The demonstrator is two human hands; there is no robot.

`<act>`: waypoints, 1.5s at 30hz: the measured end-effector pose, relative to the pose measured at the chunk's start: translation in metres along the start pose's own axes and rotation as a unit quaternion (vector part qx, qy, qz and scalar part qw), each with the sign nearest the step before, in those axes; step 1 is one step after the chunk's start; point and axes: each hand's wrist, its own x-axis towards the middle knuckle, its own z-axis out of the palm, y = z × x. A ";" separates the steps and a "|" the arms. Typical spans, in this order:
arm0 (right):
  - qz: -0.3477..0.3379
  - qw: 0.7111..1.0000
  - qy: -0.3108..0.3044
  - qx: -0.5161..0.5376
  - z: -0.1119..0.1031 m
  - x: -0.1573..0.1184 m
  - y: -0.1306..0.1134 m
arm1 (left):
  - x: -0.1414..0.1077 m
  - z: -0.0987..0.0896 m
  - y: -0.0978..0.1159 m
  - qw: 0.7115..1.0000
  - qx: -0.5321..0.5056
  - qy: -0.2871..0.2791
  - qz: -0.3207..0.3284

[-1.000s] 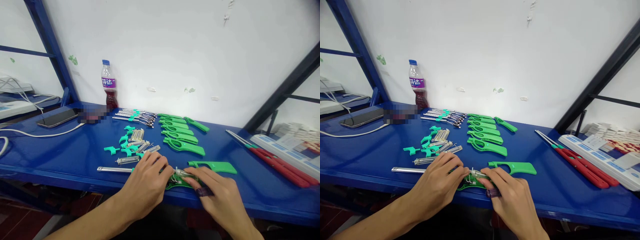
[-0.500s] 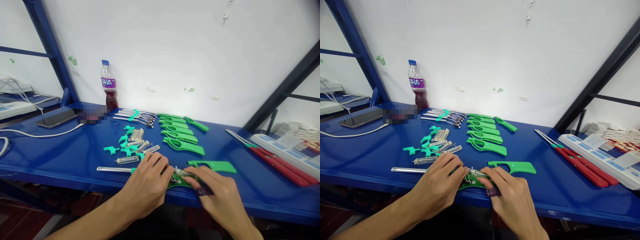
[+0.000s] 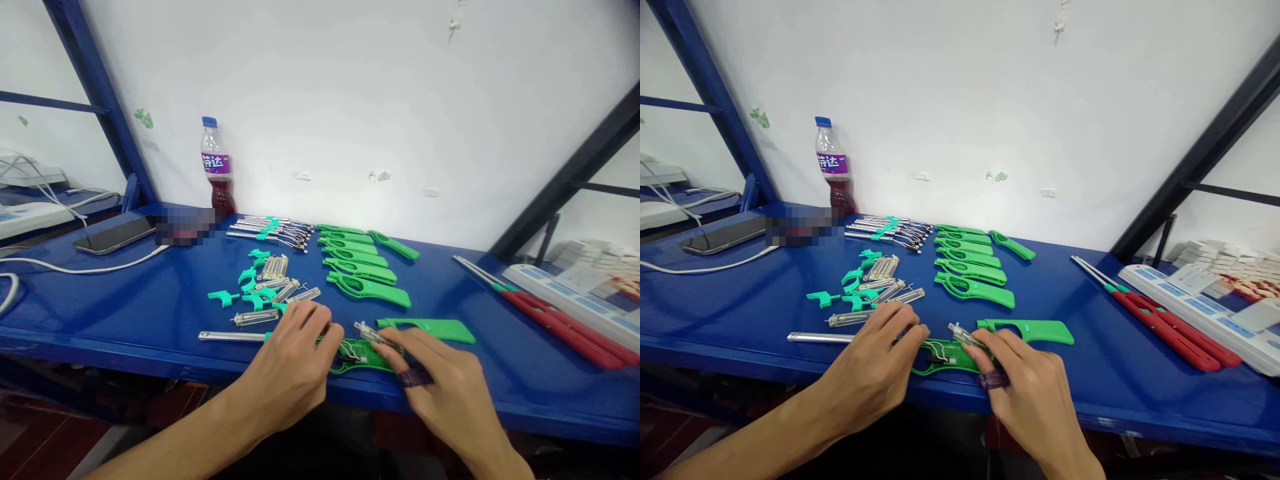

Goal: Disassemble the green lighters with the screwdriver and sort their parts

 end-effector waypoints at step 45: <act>-0.017 1.000 0.002 0.026 -0.001 -0.002 -0.003 | -0.001 0.002 -0.001 0.998 -0.055 0.010 0.028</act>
